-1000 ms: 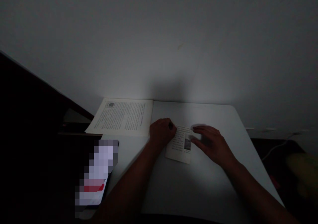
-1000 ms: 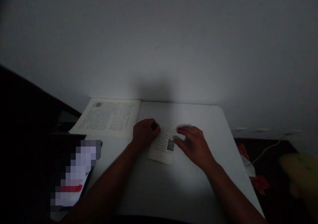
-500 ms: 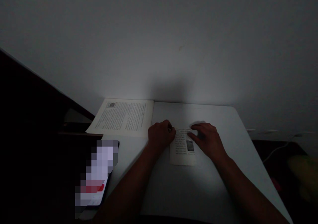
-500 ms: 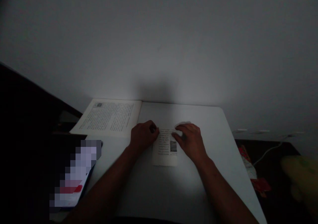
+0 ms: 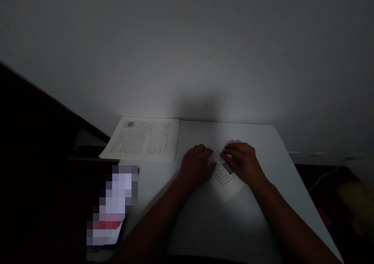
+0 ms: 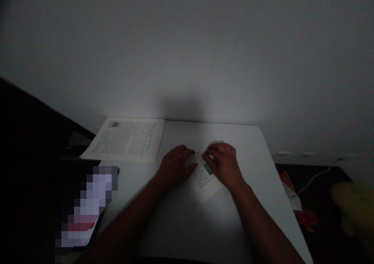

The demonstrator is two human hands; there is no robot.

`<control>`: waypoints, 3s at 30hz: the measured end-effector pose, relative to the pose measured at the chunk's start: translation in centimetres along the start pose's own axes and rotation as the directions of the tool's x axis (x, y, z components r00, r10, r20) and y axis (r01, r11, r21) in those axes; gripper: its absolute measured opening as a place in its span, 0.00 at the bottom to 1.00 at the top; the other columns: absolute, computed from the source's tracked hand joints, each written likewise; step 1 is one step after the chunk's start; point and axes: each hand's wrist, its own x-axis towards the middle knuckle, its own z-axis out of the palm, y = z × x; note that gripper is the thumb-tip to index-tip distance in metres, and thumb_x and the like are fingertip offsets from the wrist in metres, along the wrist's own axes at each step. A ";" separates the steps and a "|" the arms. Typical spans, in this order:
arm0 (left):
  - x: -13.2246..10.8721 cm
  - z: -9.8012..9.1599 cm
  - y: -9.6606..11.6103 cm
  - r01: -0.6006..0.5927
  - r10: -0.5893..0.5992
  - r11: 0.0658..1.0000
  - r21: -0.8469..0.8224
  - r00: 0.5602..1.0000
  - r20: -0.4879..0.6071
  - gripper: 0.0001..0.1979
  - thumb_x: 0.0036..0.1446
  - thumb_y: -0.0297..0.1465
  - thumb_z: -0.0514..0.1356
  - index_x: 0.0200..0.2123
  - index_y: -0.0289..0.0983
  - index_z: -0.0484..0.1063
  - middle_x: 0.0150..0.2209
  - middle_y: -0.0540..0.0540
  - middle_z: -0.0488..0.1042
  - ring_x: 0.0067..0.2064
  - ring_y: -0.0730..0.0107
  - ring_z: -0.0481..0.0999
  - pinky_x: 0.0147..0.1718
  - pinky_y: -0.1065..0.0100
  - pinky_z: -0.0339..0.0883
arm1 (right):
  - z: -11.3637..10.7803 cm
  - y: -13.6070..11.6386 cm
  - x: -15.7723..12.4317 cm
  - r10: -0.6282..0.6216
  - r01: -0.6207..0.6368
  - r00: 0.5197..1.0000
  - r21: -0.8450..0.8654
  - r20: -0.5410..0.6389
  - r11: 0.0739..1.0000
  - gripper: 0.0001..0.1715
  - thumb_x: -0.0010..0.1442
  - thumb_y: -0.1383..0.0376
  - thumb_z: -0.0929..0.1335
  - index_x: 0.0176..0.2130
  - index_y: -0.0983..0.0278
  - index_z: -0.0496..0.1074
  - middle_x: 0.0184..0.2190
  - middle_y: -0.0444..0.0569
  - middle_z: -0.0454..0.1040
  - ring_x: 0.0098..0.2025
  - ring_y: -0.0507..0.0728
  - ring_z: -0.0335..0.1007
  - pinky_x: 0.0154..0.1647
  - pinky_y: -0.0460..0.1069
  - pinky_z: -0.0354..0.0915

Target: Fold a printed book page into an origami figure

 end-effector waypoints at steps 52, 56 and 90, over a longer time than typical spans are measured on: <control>0.9 -0.5 -0.9 0.093 -0.023 0.477 -0.874 0.995 0.093 0.08 0.47 0.32 0.65 0.29 0.32 0.76 0.26 0.47 0.75 0.29 0.73 0.72 0.30 0.72 0.64 | -1.5 -2.3 -1.0 0.332 -0.394 0.910 0.766 0.247 0.508 0.09 0.50 0.60 0.73 0.30 0.62 0.75 0.26 0.44 0.73 0.29 0.53 0.69 0.31 0.48 0.64; 0.8 -0.3 -0.9 0.099 0.021 0.499 -0.861 0.992 0.127 0.07 0.47 0.32 0.64 0.28 0.32 0.75 0.25 0.49 0.74 0.28 0.74 0.71 0.29 0.72 0.63 | -1.7 -2.7 -0.8 0.261 -0.363 0.931 0.736 0.256 0.572 0.08 0.54 0.60 0.70 0.30 0.62 0.74 0.26 0.44 0.72 0.30 0.52 0.67 0.31 0.47 0.63; 0.9 -1.1 -1.8 -0.001 -0.162 0.475 -0.880 0.983 -0.089 0.08 0.49 0.32 0.61 0.22 0.34 0.69 0.20 0.52 0.66 0.24 0.78 0.63 0.25 0.73 0.58 | -1.8 -0.5 -0.3 0.587 -0.486 0.784 0.788 0.202 0.378 0.13 0.50 0.55 0.71 0.27 0.63 0.72 0.20 0.43 0.71 0.21 0.52 0.65 0.23 0.48 0.61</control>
